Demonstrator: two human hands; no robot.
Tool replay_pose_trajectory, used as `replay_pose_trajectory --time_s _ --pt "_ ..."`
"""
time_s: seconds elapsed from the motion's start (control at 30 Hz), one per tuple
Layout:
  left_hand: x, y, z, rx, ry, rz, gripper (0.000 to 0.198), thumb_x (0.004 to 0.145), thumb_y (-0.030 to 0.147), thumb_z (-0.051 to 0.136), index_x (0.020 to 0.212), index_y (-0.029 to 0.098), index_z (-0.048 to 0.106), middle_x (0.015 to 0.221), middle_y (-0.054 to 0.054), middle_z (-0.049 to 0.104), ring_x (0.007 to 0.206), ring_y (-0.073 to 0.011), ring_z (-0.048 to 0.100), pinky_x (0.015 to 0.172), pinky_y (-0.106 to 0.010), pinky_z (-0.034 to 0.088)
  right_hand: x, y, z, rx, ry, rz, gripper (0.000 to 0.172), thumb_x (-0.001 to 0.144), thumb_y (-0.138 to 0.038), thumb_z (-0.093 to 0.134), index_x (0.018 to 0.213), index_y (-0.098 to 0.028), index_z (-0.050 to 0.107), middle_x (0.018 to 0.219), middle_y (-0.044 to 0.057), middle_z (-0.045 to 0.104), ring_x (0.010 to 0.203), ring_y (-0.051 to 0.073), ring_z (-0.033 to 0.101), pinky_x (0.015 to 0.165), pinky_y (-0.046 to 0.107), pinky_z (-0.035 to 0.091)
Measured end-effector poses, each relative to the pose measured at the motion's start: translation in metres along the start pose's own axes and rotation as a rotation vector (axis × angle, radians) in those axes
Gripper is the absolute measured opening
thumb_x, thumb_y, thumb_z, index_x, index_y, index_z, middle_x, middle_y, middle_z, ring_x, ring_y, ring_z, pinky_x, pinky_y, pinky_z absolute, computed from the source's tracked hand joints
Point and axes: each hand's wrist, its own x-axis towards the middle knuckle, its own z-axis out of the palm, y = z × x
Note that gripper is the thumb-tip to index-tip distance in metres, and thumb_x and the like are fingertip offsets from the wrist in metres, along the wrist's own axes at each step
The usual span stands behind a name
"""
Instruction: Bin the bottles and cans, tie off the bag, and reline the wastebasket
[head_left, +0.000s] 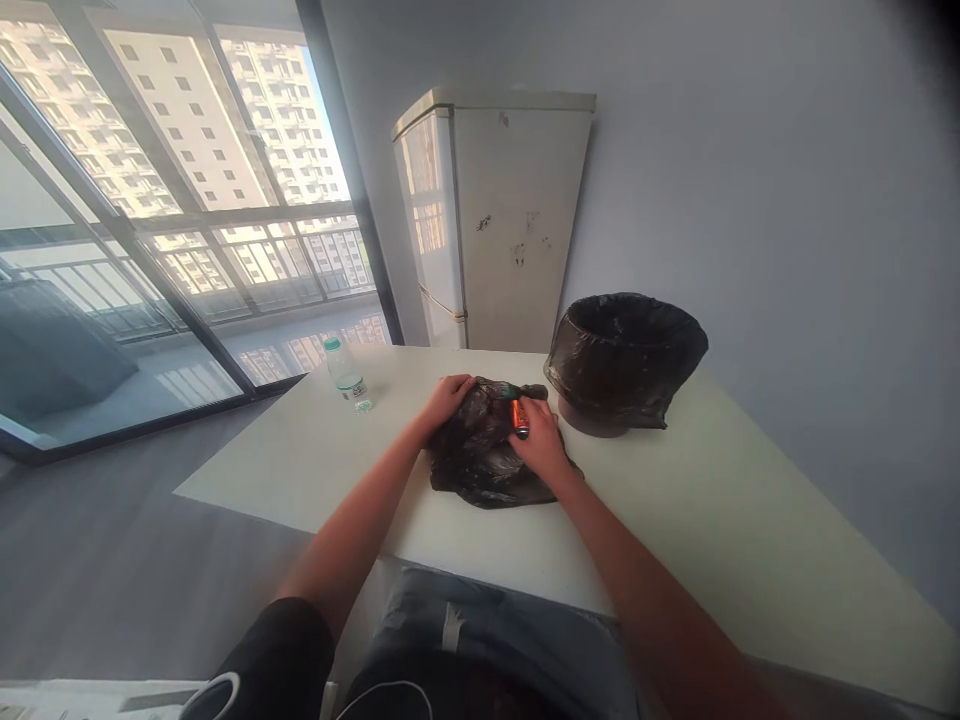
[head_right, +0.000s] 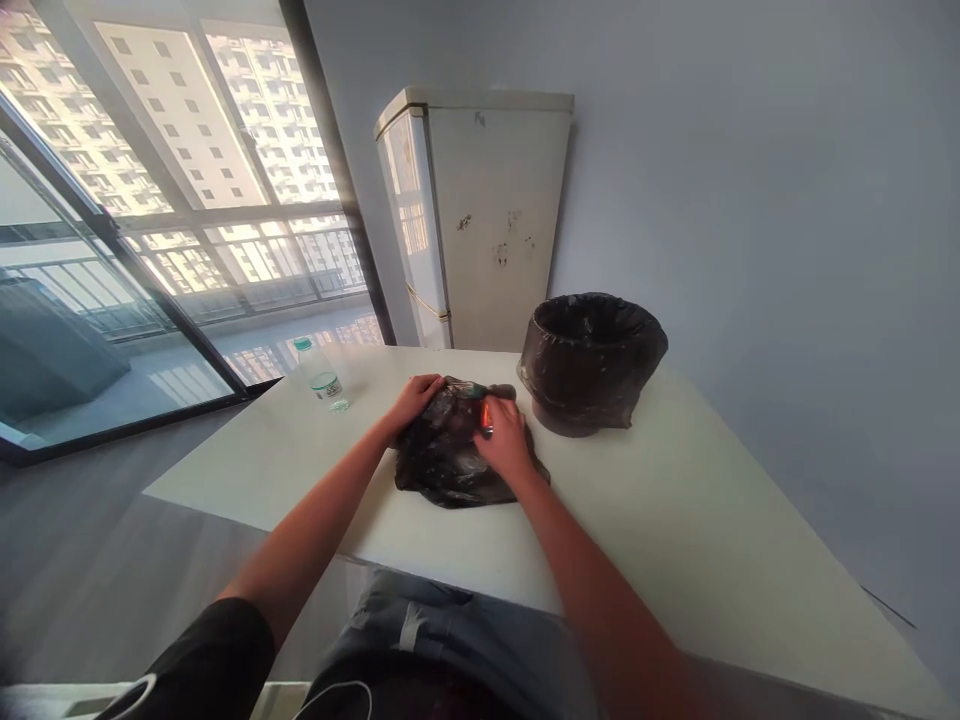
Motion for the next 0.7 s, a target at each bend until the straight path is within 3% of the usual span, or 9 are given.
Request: replay_pose_trajectory --time_s 0.2,0.27,0.37,0.5,0.6,0.7 --pt "0.002 0.013 0.011 -0.056 0.048 0.006 0.051 0.095 0.061 0.054 0.068 0.018 0.056 0.063 0.003 0.052 0.067 -0.0142 0.043 0.071 -0.028 0.039 -0.001 -0.010 -0.004 0.530 -0.032 0.113 0.058 0.082 -0.031 0.068 0.137 -0.022 0.055 0.127 0.013 0.069 0.108 0.028 0.070 0.093 0.043 0.060" --pt "0.000 0.015 0.015 -0.087 0.075 -0.004 0.049 0.095 0.060 0.055 0.068 0.018 0.056 0.063 0.003 0.051 0.066 -0.0139 0.043 0.071 -0.028 0.038 -0.001 -0.010 -0.004 0.606 -0.012 0.112 0.054 0.081 -0.035 0.072 0.132 -0.022 0.057 0.126 0.012 0.070 0.110 0.028 0.069 0.097 0.043 0.059" --pt "-0.003 0.011 0.019 -0.144 0.169 -0.048 0.052 0.095 0.063 0.051 0.069 0.018 0.055 0.064 0.002 0.050 0.069 -0.0148 0.044 0.071 -0.028 0.039 -0.002 -0.010 -0.006 0.603 0.060 0.105 0.055 0.080 -0.040 0.074 0.128 -0.020 0.060 0.127 0.013 0.068 0.118 0.031 0.066 0.105 0.047 0.056" --pt "-0.004 -0.006 0.019 -0.230 0.311 -0.153 0.057 0.098 0.069 0.039 0.078 0.019 0.057 0.070 0.000 0.055 0.071 -0.0162 0.049 0.070 -0.028 0.043 -0.002 -0.015 -0.017 0.589 0.111 0.059 0.054 0.090 -0.046 0.069 0.137 -0.022 0.060 0.130 0.012 0.064 0.121 0.028 0.063 0.106 0.042 0.054" --pt "-0.007 -0.018 0.017 -0.243 0.380 -0.247 0.054 0.101 0.061 0.032 0.084 0.018 0.060 0.073 -0.001 0.058 0.070 -0.0166 0.052 0.070 -0.028 0.046 -0.001 -0.019 -0.025 0.559 0.112 0.062 0.050 0.094 -0.047 0.066 0.139 -0.024 0.062 0.112 0.007 0.065 0.100 0.023 0.065 0.091 0.037 0.056" --pt "-0.015 -0.022 0.013 -0.181 0.415 -0.327 0.039 0.098 0.047 0.042 0.079 0.018 0.060 0.072 -0.002 0.057 0.072 -0.0184 0.054 0.075 -0.032 0.048 0.001 -0.021 -0.032 0.506 0.280 0.118 0.038 0.093 -0.047 0.068 0.121 -0.021 0.070 0.088 0.001 0.058 0.077 0.017 0.057 0.078 0.033 0.052"
